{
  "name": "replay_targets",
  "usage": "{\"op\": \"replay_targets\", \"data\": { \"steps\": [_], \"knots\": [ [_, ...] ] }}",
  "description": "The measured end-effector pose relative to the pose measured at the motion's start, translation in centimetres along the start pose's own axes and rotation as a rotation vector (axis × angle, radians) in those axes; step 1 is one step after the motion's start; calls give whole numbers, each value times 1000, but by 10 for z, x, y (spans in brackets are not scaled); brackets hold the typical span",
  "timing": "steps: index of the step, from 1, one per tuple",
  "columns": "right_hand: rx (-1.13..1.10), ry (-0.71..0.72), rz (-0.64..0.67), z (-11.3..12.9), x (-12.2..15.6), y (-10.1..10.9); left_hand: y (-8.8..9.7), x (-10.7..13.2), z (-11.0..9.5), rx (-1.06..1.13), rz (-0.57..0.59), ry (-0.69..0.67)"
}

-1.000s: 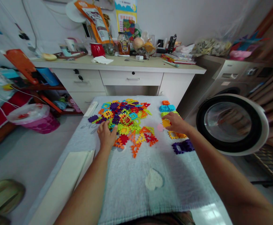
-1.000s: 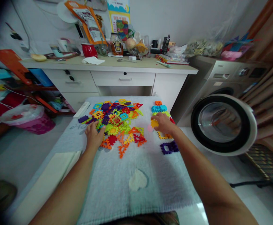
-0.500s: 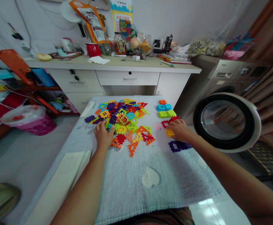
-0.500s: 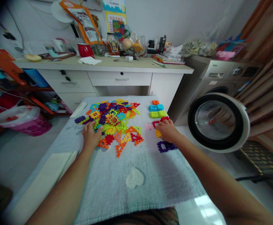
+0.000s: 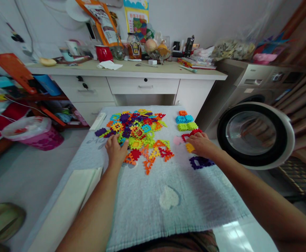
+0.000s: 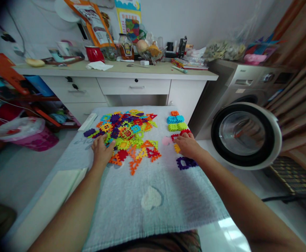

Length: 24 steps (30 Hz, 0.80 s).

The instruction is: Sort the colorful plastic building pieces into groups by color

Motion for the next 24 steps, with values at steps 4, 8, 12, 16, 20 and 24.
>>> {"op": "replay_targets", "data": {
  "steps": [4,8,12,16,20,24],
  "knots": [
    [-134,-16,-64,19,1,23,0,0,0,9,-8,7],
    [-326,21,-115,65,-7,30,3,-1,0,31,-15,28],
    [-400,21,-70,106,-22,10,9,-1,2,78,-42,71],
    [-389,-16,-77,116,-32,-3,13,0,3,122,-53,92],
    [-392,-7,-147,115,-33,-5,12,0,5,148,-44,102],
    [-437,-13,-278,114,-35,-10,14,0,5,159,-50,109]
  ]
}}
Point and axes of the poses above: each hand's wrist, its own x-axis away from the middle knuckle, its own y-axis out of the back of the hand, z = x × y, the point moved 9 cm from there along -x, towards the middle knuckle, and after that the axes turned 5 degrees about y, right-handed, at the moved point
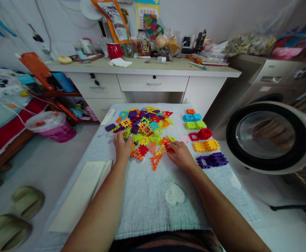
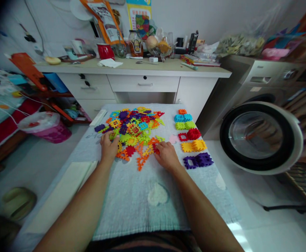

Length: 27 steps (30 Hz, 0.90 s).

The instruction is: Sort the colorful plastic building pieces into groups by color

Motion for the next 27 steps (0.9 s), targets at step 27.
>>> {"op": "replay_targets", "data": {
  "steps": [27],
  "knots": [
    [-131,76,-257,-3,3,-15,11,-6,37,145,-149,254]
  ]
}}
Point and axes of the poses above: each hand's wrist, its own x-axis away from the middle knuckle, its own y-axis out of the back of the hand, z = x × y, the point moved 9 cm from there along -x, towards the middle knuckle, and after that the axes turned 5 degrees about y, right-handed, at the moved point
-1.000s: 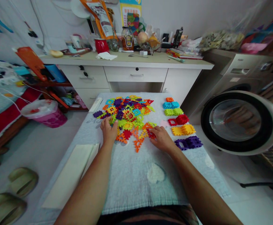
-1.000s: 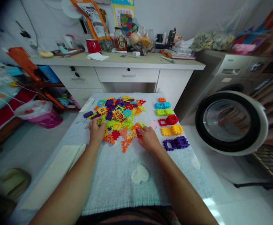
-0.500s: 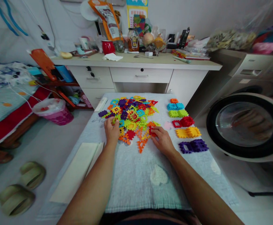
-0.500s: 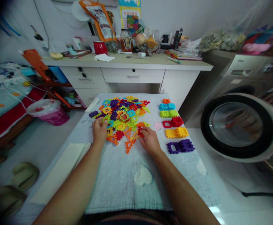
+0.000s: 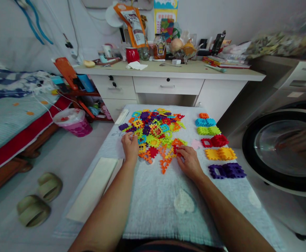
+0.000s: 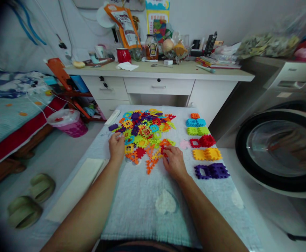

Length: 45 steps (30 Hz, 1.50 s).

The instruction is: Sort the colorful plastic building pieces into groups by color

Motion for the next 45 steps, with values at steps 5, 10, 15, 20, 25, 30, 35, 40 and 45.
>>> {"op": "replay_targets", "data": {
  "steps": [5,10,15,20,25,30,35,40,45],
  "knots": [
    [-22,5,-2,0,-1,-1,-4,-4,7,81,59,74],
    [-37,16,-3,2,-2,-1,-18,3,6,171,173,141],
    [-26,28,5,4,-4,-2,-34,20,-12,228,340,104],
    [-43,30,0,8,-7,-2,-46,40,-32,272,512,60],
    [-36,31,-6,11,-9,-1,-63,73,-66,219,810,-178],
    [-33,20,-16,10,-9,0,-48,79,-88,107,704,-370],
    [-43,-6,-53,8,-8,0,-17,60,-94,-100,302,-523],
    [-84,-66,-92,0,-6,-3,-27,55,-78,-309,265,-541],
    [-114,-9,-120,3,-8,-3,-36,52,-62,-402,270,-500]
  ]
}}
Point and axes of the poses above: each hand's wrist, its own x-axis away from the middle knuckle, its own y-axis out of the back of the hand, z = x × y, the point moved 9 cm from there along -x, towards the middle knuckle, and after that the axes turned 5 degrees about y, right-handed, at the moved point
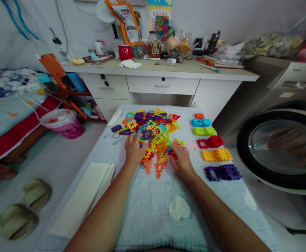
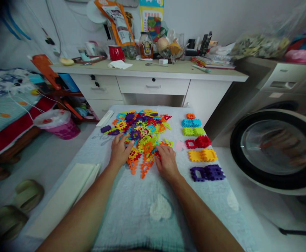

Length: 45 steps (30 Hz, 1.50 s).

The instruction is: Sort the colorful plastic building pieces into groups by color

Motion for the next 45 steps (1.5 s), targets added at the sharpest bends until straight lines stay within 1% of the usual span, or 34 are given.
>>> {"op": "replay_targets", "data": {
  "steps": [4,8,11,15,17,19,21,23,25,28,31,35,38,40,42,45],
  "knots": [
    [-54,26,-80,2,-2,10,-4,-1,7,-6,10,13],
    [-101,-14,-201,-2,-2,25,-9,-2,11,-17,23,13],
    [-147,-113,-278,-13,1,33,-11,-3,12,-16,18,13],
    [-232,-314,-368,-39,8,40,-9,-4,14,0,-21,17],
    [-292,-396,-380,-53,10,39,-9,-5,15,6,-26,23],
    [-343,-453,-348,-64,11,34,-10,-6,16,7,-19,32],
    [-324,-473,-291,-71,11,30,-11,-6,17,6,-17,43],
    [-221,-432,-246,-70,8,30,-12,-6,17,8,-20,52],
    [-102,-339,-205,-63,4,32,-12,-6,18,9,-20,54],
    [-24,-232,-103,-53,-1,26,-12,-6,19,12,-22,52],
    [-5,-217,-12,-51,-2,19,-12,-6,20,20,-28,53],
    [21,-223,12,-50,-5,19,-13,-7,20,19,-19,58],
    [52,-216,5,-43,-7,27,-13,-7,18,12,-12,59],
    [52,-199,8,-32,-10,37,-12,-7,17,14,-14,53],
    [30,-171,27,-18,-13,53,-12,-7,17,19,-20,45],
    [8,-111,78,1,-26,83,-11,-6,19,25,-33,48]
  ]
}}
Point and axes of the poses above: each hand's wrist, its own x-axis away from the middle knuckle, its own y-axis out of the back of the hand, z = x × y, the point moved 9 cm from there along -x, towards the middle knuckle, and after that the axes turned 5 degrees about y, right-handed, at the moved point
